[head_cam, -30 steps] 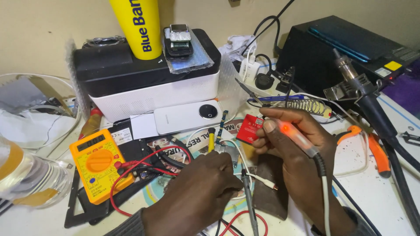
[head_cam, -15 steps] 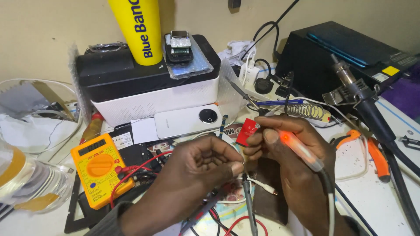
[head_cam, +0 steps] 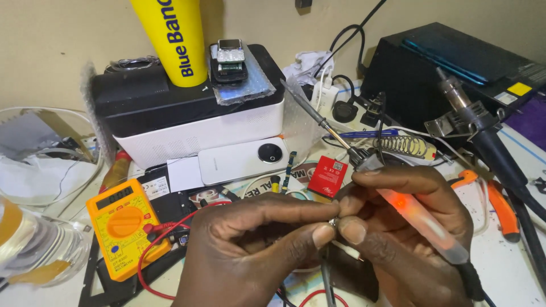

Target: Soldering and repairing electronic components on a circuit board using a soldering iron and multimeter.

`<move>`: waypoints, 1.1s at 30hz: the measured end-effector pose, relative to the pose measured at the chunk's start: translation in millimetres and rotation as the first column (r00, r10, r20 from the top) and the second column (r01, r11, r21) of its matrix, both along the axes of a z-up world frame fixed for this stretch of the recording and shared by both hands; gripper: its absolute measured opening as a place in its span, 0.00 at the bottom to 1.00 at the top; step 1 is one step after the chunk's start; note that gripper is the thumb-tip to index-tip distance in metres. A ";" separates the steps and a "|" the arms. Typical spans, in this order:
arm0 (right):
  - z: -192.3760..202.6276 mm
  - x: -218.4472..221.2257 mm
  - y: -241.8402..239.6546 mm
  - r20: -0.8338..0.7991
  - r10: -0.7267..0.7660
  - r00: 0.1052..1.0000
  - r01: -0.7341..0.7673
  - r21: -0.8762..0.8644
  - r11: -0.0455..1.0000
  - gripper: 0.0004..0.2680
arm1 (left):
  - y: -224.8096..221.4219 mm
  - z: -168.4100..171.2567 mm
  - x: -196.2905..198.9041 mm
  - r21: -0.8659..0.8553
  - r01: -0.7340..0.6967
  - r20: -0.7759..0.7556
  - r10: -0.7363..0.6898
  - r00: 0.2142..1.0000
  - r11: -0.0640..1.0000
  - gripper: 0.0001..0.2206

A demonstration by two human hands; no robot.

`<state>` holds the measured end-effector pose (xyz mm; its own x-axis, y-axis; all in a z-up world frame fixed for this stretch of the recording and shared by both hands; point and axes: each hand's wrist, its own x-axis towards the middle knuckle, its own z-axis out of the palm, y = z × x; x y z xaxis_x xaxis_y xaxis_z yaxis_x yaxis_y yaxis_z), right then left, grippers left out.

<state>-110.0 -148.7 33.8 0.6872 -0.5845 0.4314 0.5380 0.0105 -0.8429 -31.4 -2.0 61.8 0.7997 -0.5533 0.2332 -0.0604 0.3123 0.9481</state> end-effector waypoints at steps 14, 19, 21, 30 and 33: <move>1.0 -4.0 0.5 0.047 0.014 0.999 -0.011 -0.061 0.998 0.15 | 5.0 21.1 -12.3 0.028 -0.223 0.536 0.174 0.826 0.974 0.07; 0.5 -5.2 -0.7 0.094 0.078 0.993 -0.073 -0.050 0.996 0.15 | 7.4 20.0 -11.1 0.045 -0.219 0.547 0.159 0.822 0.975 0.07; 2.2 -6.9 -1.3 0.081 0.085 0.993 -0.082 -0.037 0.996 0.15 | 7.8 19.2 -10.9 0.050 -0.213 0.548 0.152 0.823 0.976 0.07; 9.1 -10.6 2.6 -0.015 0.022 1.000 -0.023 -0.044 0.999 0.15 | 5.6 19.8 -12.4 0.044 -0.243 0.539 0.181 0.822 0.969 0.07; 10.3 -11.2 2.5 -0.040 0.010 0.999 -0.012 -0.060 0.998 0.15 | 4.6 20.3 -12.8 0.045 -0.263 0.555 0.195 0.809 0.964 0.07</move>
<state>-121.2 -146.2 44.1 0.7107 -0.5504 0.4380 0.5044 -0.0353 -0.8627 -44.2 2.6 82.2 0.6698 -0.4197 0.6125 -0.6296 0.1162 0.7681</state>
